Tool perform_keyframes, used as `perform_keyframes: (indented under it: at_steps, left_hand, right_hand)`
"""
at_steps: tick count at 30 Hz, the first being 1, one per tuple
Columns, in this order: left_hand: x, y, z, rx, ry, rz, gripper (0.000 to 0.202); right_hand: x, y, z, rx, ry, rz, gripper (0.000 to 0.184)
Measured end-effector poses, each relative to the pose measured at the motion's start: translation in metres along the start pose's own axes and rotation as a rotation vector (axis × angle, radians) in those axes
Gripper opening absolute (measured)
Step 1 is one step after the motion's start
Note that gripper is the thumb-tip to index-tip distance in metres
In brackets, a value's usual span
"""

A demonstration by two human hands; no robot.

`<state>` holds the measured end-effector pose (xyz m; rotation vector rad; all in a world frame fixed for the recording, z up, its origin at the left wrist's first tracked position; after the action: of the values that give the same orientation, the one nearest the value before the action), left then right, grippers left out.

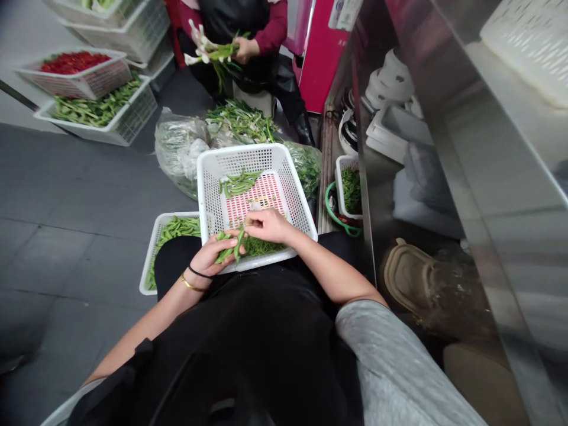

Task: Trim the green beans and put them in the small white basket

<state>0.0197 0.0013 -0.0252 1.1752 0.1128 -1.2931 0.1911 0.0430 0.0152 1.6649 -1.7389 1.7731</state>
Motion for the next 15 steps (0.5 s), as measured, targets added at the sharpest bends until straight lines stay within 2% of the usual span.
perform_keyframes:
  at_steps: [3, 6, 11, 13, 15]
  left_hand:
    - [-0.006, -0.007, 0.003, 0.029, -0.077, -0.061, 0.029]
    - [-0.008, -0.01, 0.002, 0.034, -0.113, -0.076, 0.027]
    - [-0.003, -0.007, -0.009, -0.085, -0.05, 0.145, 0.023]
    - [-0.005, -0.009, -0.012, -0.164, 0.021, 0.193, 0.024]
    - [-0.008, -0.013, -0.012, -0.236, 0.111, 0.181, 0.028]
  right_hand:
    - [-0.007, -0.003, -0.003, 0.181, 0.101, -0.042, 0.014]
    - [-0.006, 0.004, -0.004, 0.237, 0.033, 0.027, 0.02]
    - [0.003, 0.02, 0.004, 0.001, -0.12, 0.404, 0.021]
    - [0.002, 0.013, 0.012, -0.073, -0.115, 0.418, 0.021]
    - [-0.004, -0.004, 0.021, -0.146, -0.042, 0.359, 0.023]
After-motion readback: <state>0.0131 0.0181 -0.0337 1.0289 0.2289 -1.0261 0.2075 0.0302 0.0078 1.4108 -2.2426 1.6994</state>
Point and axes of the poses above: each hand's wrist, its own z-axis away from the middle knuckle, its own y-axis out of the palm, x = y × z, the point moved 2 cm from there along -z, towards the middle knuckle, and after that the axes turned 7 degrees about -y, right-handed, at the moved point
